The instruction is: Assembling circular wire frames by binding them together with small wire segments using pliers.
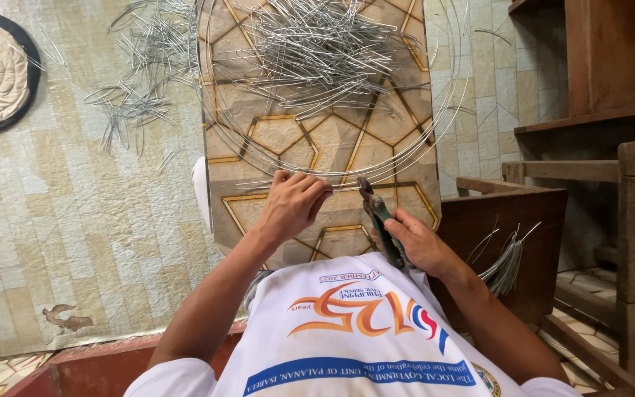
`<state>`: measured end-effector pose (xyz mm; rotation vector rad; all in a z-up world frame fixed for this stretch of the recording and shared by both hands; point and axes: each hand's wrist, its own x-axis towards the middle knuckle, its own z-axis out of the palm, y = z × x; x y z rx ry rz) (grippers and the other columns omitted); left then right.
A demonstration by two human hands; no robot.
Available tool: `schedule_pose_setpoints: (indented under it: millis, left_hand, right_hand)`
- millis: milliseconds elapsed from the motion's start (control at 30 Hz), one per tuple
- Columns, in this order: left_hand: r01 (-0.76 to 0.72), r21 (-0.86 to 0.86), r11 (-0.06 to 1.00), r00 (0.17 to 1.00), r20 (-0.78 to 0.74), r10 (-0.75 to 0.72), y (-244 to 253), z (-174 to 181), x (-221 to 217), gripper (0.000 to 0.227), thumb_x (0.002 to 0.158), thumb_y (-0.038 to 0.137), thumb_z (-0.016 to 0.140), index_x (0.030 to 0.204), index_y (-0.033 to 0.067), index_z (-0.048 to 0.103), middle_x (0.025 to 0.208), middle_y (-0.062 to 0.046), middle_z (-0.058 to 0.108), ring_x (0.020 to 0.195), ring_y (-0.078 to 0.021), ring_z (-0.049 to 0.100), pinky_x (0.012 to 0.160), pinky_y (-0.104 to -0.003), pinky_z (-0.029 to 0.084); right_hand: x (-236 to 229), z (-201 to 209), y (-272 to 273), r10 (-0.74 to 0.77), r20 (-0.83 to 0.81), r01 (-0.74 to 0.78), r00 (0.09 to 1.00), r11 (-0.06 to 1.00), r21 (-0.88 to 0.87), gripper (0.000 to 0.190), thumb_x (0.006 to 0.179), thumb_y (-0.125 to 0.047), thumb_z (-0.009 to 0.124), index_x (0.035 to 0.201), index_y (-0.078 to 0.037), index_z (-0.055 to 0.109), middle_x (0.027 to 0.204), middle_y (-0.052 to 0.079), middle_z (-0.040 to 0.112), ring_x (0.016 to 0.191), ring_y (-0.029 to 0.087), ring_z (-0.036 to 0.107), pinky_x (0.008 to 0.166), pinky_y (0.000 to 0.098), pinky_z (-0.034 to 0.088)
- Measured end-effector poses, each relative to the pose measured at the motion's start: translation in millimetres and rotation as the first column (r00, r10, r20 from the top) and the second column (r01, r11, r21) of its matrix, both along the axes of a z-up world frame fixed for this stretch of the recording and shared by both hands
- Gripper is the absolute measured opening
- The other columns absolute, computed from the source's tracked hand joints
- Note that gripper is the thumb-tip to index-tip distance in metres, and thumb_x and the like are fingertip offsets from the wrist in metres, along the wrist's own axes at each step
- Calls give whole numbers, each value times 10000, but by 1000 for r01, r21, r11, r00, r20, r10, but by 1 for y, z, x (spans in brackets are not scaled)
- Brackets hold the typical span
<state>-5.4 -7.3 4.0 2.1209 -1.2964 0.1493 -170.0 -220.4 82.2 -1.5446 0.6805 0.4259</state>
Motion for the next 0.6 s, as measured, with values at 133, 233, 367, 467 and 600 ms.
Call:
schedule_pose_setpoints:
  millis: [133, 233, 367, 467, 600]
  left_hand:
    - [-1, 12, 1000, 1000, 3, 1, 1, 1, -1, 53, 1008, 271, 608, 983, 233, 635, 834, 29, 624, 788, -192, 613, 787, -358, 405]
    - [2, 24, 1000, 1000, 14, -3, 0, 4, 0, 61, 1000, 272, 616, 969, 228, 645, 817, 24, 627, 790, -196, 623, 789, -368, 410]
    - [-4, 109, 994, 993, 116, -9, -1, 8, -3, 62, 966, 267, 614, 990, 230, 657, 796, 16, 654, 770, -194, 643, 806, -411, 417]
    - [29, 197, 980, 987, 147, -59, -9, 3, -11, 40, 924, 277, 608, 936, 239, 613, 804, 10, 655, 766, -196, 643, 863, -450, 427]
    - [134, 333, 933, 989, -108, -104, -27, 29, -19, 343, 1028, 250, 548, 1313, 79, 634, 1030, -117, 745, 855, -296, 690, 803, -448, 452]
  right_hand:
    - [-3, -8, 3, 37, -31, -39, 999, 997, -64, 271, 1047, -333, 571, 985, -92, 679, 671, 56, 565, 659, 176, 526, 584, 308, 461]
    - [-13, -34, -4, 90, -81, -102, 993, 984, -149, 300, 1037, -408, 568, 999, -128, 672, 706, 65, 589, 710, 202, 573, 637, 327, 499]
    - [-19, -61, -13, 143, -149, -178, 978, 949, -258, 358, 1003, -486, 596, 1030, -135, 661, 779, 183, 639, 779, 281, 622, 721, 414, 528]
    - [-12, -43, -8, 155, -187, -205, 970, 936, -285, 445, 940, -596, 637, 1021, -159, 664, 818, 129, 716, 819, 273, 669, 753, 403, 540]
    - [-9, -32, 4, 141, -218, -213, 966, 910, -356, 377, 895, -527, 634, 1071, -194, 617, 901, 5, 685, 844, 157, 621, 811, 328, 496]
